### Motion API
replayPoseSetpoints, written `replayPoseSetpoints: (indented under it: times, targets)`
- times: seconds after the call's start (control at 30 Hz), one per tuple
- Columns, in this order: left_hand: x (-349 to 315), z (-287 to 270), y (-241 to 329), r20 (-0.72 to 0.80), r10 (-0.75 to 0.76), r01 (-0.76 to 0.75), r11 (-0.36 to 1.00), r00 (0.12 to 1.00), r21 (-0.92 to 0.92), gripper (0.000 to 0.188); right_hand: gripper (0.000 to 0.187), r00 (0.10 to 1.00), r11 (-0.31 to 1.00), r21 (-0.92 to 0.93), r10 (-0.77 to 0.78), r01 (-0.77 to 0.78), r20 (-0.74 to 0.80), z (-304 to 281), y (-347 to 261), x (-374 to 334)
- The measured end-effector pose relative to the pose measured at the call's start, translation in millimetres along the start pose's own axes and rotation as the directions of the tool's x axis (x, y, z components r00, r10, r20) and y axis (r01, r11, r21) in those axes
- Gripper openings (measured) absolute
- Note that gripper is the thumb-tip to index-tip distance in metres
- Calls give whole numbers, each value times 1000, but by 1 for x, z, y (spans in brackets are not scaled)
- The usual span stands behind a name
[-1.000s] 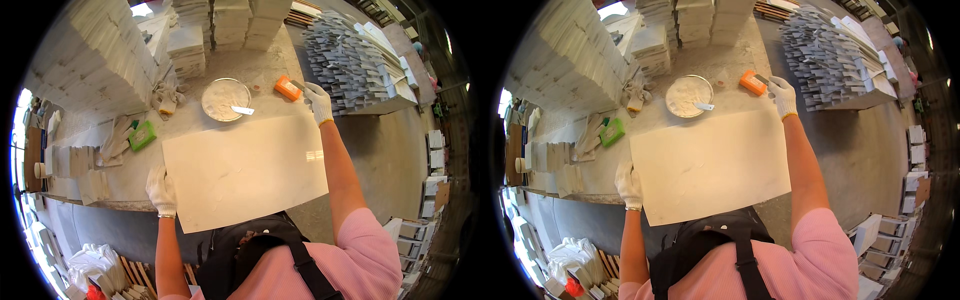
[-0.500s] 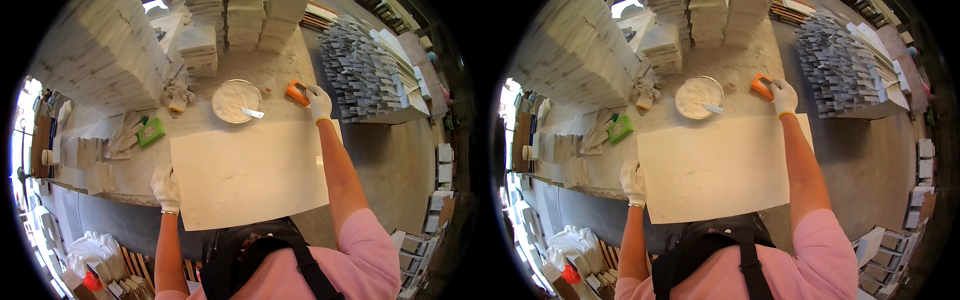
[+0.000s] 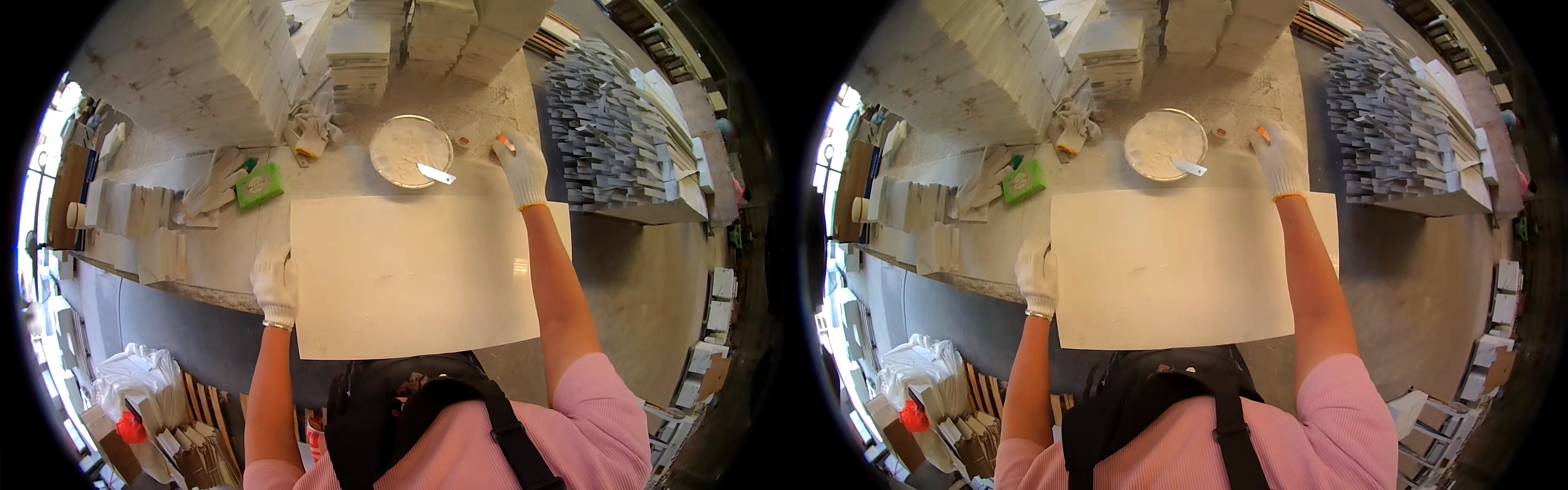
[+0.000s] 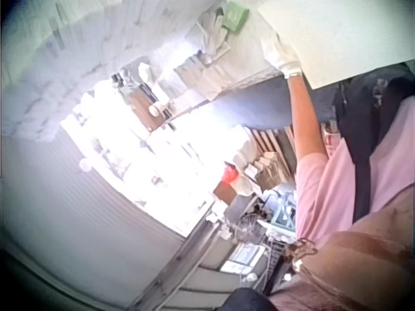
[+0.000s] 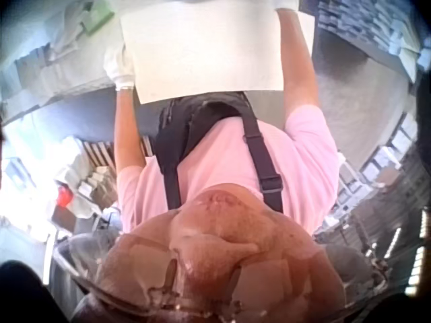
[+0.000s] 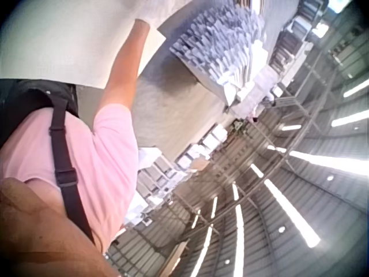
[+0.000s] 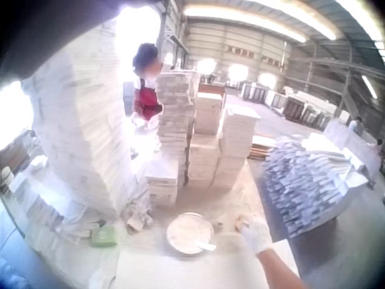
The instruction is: The person uses a putty knife to scoop a white paste from a metal bowl and applies it to small spots on a large white tile. They spread and smooth the paste over the defects, repeatedly dipping the tool to add more material as needed.
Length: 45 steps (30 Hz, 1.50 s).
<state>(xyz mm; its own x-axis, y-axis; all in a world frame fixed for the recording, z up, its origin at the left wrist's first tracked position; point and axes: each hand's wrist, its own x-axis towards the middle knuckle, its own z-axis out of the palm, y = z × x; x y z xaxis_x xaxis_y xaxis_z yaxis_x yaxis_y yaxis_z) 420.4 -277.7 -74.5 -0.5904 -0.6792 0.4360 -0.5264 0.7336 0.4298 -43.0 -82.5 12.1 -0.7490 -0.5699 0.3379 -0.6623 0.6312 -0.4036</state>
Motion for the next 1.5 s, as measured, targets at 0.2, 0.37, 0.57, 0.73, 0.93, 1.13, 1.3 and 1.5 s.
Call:
replayPoseSetpoints:
  times: [0.2,0.37,0.57,0.73,0.93,1.13,1.3,1.5]
  targets:
    - [2,-4,1,32,-11,11,1000,999,15,29,59,975,983,114,118,-141,189,76,-4,19]
    - [4,-6,0,38,2,-2,1000,999,-6,29,56,947,969,143,156,-202,282,76,0,24]
    - [6,-2,-1,54,13,-13,1000,998,-9,30,31,926,711,599,222,-369,306,21,-17,-12]
    - [9,-4,-2,50,118,-116,992,992,-52,29,28,855,592,627,251,-507,454,-53,-27,-76]
    - [12,-5,4,92,89,-81,993,992,-85,26,48,803,530,603,395,-596,447,-111,-29,-161]
    - [11,-2,4,44,134,-130,988,990,-80,28,51,857,534,673,364,-512,364,-127,-4,-232]
    - [10,-3,1,107,64,-62,998,992,-19,29,58,828,550,620,390,-560,403,-146,6,-267]
    - [11,1,-7,152,26,-39,996,988,81,32,56,759,590,478,487,-650,432,-182,23,-310]
